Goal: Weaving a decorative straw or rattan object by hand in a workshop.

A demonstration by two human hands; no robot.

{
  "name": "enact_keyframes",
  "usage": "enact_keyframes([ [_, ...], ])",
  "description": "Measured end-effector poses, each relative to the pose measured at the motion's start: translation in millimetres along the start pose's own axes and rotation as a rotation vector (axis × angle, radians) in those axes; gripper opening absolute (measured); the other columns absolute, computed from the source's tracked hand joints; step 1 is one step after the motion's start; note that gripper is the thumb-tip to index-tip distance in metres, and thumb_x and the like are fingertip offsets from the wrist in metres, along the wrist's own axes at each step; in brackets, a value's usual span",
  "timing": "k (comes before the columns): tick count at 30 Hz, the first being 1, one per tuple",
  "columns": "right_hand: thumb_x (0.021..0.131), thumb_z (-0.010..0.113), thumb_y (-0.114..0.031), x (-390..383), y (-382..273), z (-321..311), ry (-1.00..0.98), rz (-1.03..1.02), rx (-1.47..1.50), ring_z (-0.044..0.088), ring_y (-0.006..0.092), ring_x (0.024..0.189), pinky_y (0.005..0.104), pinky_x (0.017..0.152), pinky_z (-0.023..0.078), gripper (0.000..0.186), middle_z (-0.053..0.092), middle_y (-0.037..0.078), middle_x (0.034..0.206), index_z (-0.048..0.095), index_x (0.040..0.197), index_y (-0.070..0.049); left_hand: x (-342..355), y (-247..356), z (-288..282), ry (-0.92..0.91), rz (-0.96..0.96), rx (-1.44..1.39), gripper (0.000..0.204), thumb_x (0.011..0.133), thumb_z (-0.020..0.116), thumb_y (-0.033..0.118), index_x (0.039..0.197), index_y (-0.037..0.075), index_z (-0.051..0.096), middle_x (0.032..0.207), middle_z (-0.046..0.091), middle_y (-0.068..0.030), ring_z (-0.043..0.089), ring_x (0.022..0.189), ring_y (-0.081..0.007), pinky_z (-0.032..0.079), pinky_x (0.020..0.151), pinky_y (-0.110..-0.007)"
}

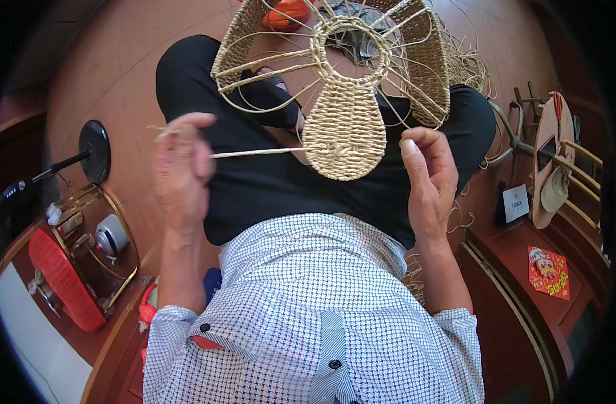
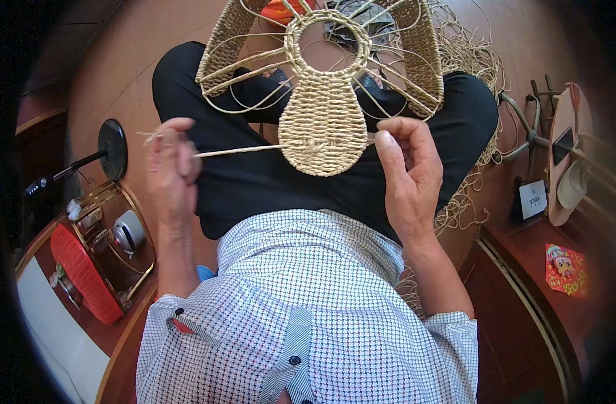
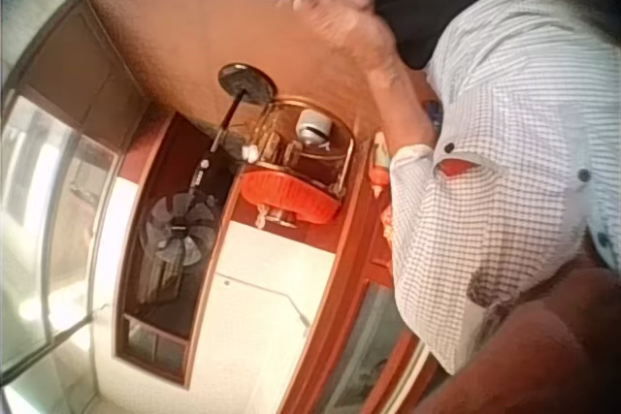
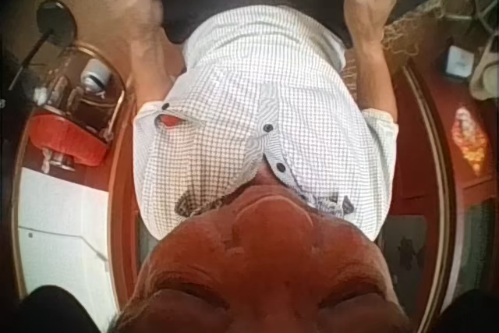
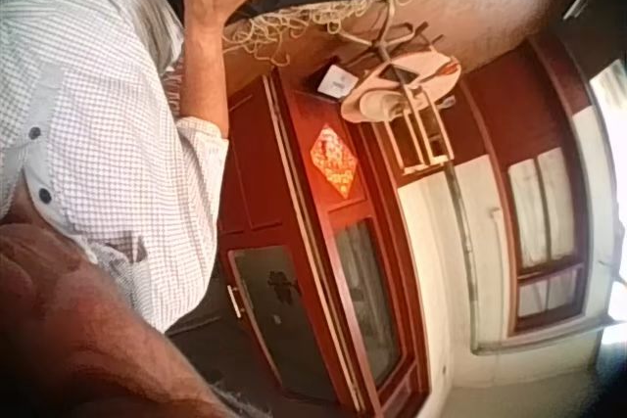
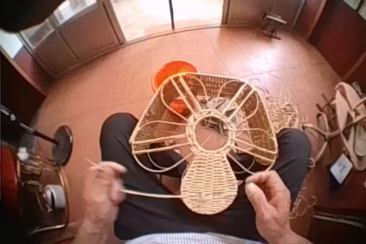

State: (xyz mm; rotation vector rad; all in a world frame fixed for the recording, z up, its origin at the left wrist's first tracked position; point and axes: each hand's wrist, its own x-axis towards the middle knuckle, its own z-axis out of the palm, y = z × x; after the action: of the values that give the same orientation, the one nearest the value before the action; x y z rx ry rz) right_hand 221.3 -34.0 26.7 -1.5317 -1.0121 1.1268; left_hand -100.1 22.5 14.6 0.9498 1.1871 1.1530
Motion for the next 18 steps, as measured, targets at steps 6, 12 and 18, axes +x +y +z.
enact_keyframes([
  [6, 0.108, 0.065, -0.018, -20, 28, 3, -0.087, 0.288, 0.188, 0.066, 0.0111, 0.108, 0.0276, 0.091, 0.054, 0.037, 0.07, 0.007, 0.124, 0.06, 0.138, 0.003, -2, 9, -41, 0.186, 0.021, 0.434, 0.034, 0.115, 0.055, 0.03, 0.129, 0.004, 0.072, 0.067, 0.038, 0.0104, 0.032, 0.058, 0.0004, 0.021, 0.053, -0.019],
  [12, 0.102, 0.07, -0.017, -12, 42, 12, -0.155, 0.4, 0.461, 0.069, 0.012, 0.107, 0.0289, 0.093, 0.056, 0.042, 0.072, 0.009, 0.123, 0.059, 0.138, 0.003, 9, 12, -25, 0.212, 0.115, 0.559, 0.034, 0.112, 0.061, 0.027, 0.136, 0.005, 0.069, 0.079, 0.053, 0.0059, 0.037, 0.063, -0.002, 0.031, 0.057, -0.021],
  [18, 0.102, 0.07, -0.015, -10, 47, 15, -0.191, 0.438, 0.536, 0.07, 0.0115, 0.103, 0.0283, 0.092, 0.057, 0.044, 0.073, 0.008, 0.122, 0.056, 0.139, 0.003, -26, 40, 31, 0.21, 0.471, 1.119, 0.041, 0.101, 0.074, 0.009, 0.141, 0.004, 0.066, 0.097, 0.066, 0.0001, 0.049, 0.072, -0.0033, 0.041, 0.064, -0.022],
])
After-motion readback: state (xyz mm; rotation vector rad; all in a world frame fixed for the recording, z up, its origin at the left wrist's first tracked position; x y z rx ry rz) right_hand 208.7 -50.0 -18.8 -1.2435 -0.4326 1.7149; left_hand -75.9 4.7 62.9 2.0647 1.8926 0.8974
